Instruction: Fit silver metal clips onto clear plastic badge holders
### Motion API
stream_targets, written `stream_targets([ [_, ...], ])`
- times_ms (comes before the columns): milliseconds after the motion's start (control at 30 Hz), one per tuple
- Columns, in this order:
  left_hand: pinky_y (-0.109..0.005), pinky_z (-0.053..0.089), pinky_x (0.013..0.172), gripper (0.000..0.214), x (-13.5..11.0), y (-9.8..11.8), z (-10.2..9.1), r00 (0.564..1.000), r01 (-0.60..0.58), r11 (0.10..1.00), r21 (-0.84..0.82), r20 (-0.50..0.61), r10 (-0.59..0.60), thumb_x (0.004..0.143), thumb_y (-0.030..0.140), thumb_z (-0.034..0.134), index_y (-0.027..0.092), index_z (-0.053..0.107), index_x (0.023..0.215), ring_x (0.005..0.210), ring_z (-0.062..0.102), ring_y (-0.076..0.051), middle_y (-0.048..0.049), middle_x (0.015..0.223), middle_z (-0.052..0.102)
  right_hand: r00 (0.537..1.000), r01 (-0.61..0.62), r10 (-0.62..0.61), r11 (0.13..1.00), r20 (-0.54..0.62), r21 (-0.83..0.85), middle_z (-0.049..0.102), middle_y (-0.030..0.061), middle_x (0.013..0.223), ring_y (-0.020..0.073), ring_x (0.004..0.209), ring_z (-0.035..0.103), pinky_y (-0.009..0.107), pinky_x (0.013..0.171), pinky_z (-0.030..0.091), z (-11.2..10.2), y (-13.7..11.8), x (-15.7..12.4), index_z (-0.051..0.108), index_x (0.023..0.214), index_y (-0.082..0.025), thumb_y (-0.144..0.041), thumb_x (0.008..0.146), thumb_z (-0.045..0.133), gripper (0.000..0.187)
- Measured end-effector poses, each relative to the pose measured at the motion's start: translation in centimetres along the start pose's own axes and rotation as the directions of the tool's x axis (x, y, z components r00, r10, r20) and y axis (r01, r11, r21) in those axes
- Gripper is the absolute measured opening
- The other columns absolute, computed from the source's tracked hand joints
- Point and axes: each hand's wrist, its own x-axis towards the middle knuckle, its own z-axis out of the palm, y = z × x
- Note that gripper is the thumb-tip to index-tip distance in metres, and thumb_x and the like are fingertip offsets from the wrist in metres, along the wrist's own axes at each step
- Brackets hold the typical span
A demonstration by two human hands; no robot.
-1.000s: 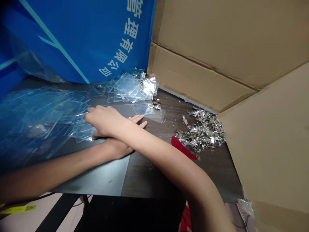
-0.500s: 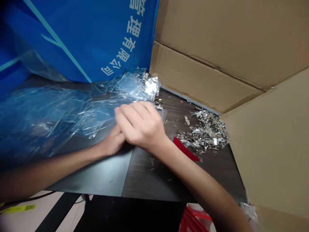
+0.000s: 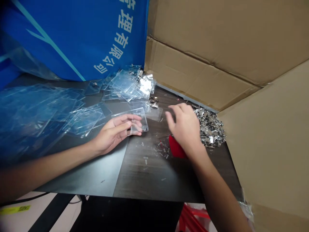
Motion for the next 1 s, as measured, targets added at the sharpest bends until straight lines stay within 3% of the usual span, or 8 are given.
stream_targets([
  [100, -0.036, 0.07, 0.087, 0.027, -0.3, 0.0, 0.2, 1.0, -0.008, 0.998, 0.058, 0.018, 0.007, 0.098, 0.029, 0.081, 0.011, 0.074, 0.118, 0.091, 0.076, -0.018, -0.0084, 0.101, 0.075, 0.97, -0.205, 0.23, 0.948, 0.081, -0.242, 0.074, 0.0297, 0.132, 0.0456, 0.126, 0.07, 0.057, 0.105, 0.057, 0.9, 4.0, 0.3, 0.079, 0.137, -0.006, -0.029, 0.103, 0.069, 0.043],
  [333, -0.023, 0.065, 0.056, 0.034, -0.8, 0.4, 0.8, 0.999, -0.011, 0.982, 0.188, 0.039, 0.004, 0.094, 0.028, 0.084, 0.019, 0.071, 0.124, 0.089, 0.073, -0.019, -0.0046, 0.098, 0.071, 0.91, -0.295, 0.356, 0.917, 0.213, -0.269, 0.086, 0.0173, 0.106, 0.0345, 0.102, 0.08, 0.042, 0.094, 0.058, 2.4, 6.9, 0.6, 0.086, 0.114, -0.014, -0.016, 0.096, 0.068, 0.026],
  [500, -0.025, 0.069, 0.076, 0.02, -1.0, 0.5, 1.0, 0.997, 0.074, 0.984, 0.162, 0.005, -0.076, 0.088, 0.029, 0.089, 0.016, 0.087, 0.102, 0.095, 0.076, -0.018, -0.0087, 0.102, 0.079, 0.925, -0.308, 0.358, 0.902, 0.125, -0.304, 0.083, 0.0252, 0.117, 0.0391, 0.109, 0.079, 0.045, 0.097, 0.057, 2.1, 5.8, 0.6, 0.081, 0.124, -0.006, -0.014, 0.098, 0.059, 0.035],
  [600, -0.025, 0.065, 0.086, 0.024, -1.0, 0.5, 1.0, 0.995, 0.094, 0.984, 0.153, 0.03, -0.1, 0.085, 0.038, 0.093, 0.015, 0.09, 0.092, 0.092, 0.077, -0.017, -0.0102, 0.097, 0.082, 0.969, -0.245, 0.248, 0.955, 0.002, -0.168, 0.081, 0.0242, 0.122, 0.0376, 0.112, 0.077, 0.047, 0.1, 0.056, 1.4, 4.1, 0.4, 0.08, 0.128, -0.006, -0.012, 0.098, 0.052, 0.041],
  [700, -0.025, 0.063, 0.083, 0.033, -0.9, 0.5, 1.0, 0.996, 0.085, 0.981, 0.175, 0.012, -0.088, 0.082, 0.047, 0.097, 0.015, 0.09, 0.086, 0.085, 0.076, -0.015, -0.0087, 0.091, 0.081, 0.989, -0.116, 0.128, 0.982, -0.074, 0.152, 0.082, 0.0155, 0.107, 0.0294, 0.095, 0.076, 0.044, 0.093, 0.057, 0.9, 1.7, -0.1, 0.084, 0.117, -0.014, -0.016, 0.1, 0.052, 0.037],
  [833, -0.025, 0.062, 0.08, 0.031, -0.8, 0.4, 1.0, 0.997, 0.077, 0.975, 0.207, -0.03, -0.072, 0.082, 0.046, 0.098, 0.016, 0.089, 0.083, 0.082, 0.075, -0.014, -0.0075, 0.09, 0.081, 0.99, -0.137, 0.125, 0.716, 0.067, 0.684, 0.08, 0.0053, 0.09, 0.021, 0.077, 0.072, 0.038, 0.078, 0.059, 1.0, -1.7, -1.2, 0.083, 0.124, -0.019, -0.02, 0.098, 0.057, 0.037],
  [900, -0.026, 0.062, 0.08, 0.028, -0.7, 0.3, 0.9, 0.997, 0.077, 0.975, 0.209, -0.033, -0.072, 0.083, 0.043, 0.097, 0.016, 0.089, 0.083, 0.083, 0.076, -0.015, -0.0079, 0.092, 0.081, 0.985, -0.172, 0.106, 0.604, 0.136, 0.778, 0.079, 0.0036, 0.086, 0.0191, 0.073, 0.07, 0.036, 0.073, 0.057, 1.3, -2.8, -1.8, 0.083, 0.125, -0.019, -0.02, 0.096, 0.059, 0.037],
  [1000, -0.028, 0.063, 0.079, 0.024, -0.8, 0.3, 0.7, 0.998, 0.065, 0.966, 0.252, -0.003, -0.066, 0.087, 0.039, 0.092, 0.016, 0.089, 0.086, 0.082, 0.075, -0.016, -0.0091, 0.093, 0.082, 0.977, -0.21, 0.079, 0.545, 0.2, 0.812, 0.07, 0.0003, 0.076, 0.0161, 0.067, 0.062, 0.031, 0.065, 0.05, 1.8, -3.4, -2.3, 0.083, 0.111, -0.02, -0.017, 0.095, 0.057, 0.03],
])
